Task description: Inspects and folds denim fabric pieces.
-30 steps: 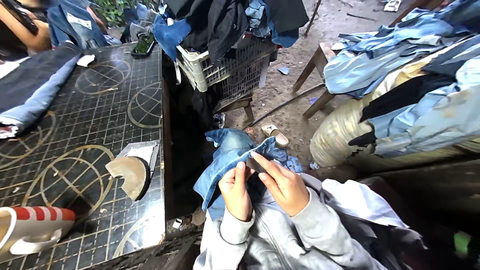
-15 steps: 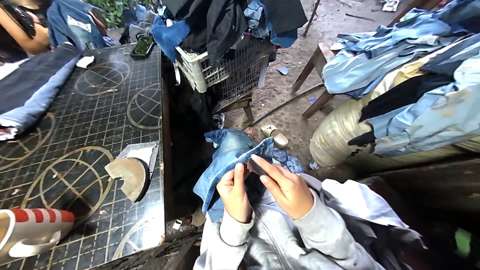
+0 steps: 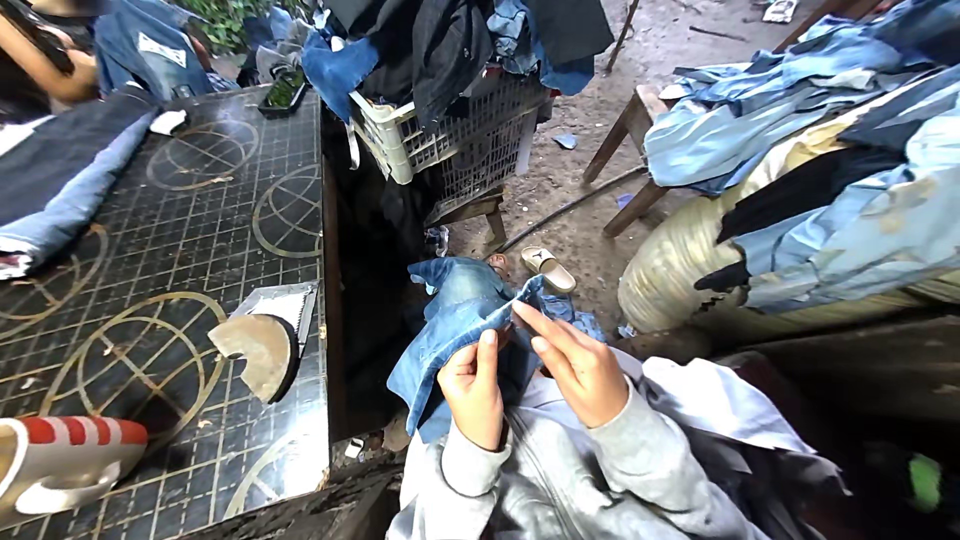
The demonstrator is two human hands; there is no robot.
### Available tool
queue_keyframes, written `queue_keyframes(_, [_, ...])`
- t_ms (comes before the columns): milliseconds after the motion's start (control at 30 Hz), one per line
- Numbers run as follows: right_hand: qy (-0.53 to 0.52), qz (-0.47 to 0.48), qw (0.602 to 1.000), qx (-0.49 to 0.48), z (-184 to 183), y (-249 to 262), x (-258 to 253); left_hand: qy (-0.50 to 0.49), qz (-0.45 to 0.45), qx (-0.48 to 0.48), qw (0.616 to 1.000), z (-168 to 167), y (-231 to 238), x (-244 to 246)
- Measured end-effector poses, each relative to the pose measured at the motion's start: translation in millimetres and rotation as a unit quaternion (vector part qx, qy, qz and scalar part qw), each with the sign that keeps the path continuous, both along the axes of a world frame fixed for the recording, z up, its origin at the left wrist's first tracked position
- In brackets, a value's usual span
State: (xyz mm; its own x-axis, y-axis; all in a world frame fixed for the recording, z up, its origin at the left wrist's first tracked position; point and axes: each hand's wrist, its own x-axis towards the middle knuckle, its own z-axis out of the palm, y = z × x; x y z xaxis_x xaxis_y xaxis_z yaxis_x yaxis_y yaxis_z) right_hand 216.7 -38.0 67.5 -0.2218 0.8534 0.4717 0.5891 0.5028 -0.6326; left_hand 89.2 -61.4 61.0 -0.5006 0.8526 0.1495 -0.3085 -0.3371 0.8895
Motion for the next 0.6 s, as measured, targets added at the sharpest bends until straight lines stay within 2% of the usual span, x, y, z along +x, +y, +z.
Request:
queue_keyframes(133, [0.016, 0.009, 1.000, -0.009, 2.9, -1.6, 5.9, -0.040, 0.001, -0.023, 0.999, 5.1, 1.0, -0.1])
queue_keyframes(333, [-0.039, 0.022, 0.999, -0.001, 5.8, -6.5, 1.0, -0.012, 0.010, -0.003, 1.000, 3.3, 0.3, -0.5])
queue_keyframes(467, [-0.060, 0.025, 0.998, -0.002, 8.0, -6.5, 2.7, 0.045, 0.024, 0.022, 0.998, -0.2, 0.5, -3.0])
queue_keyframes(600, [-0.061, 0.023, 0.998, -0.001, 8.4, -6.8, 2.2, 0.160, 0.062, 0.041, 0.984, -1.4, -1.5, -4.2])
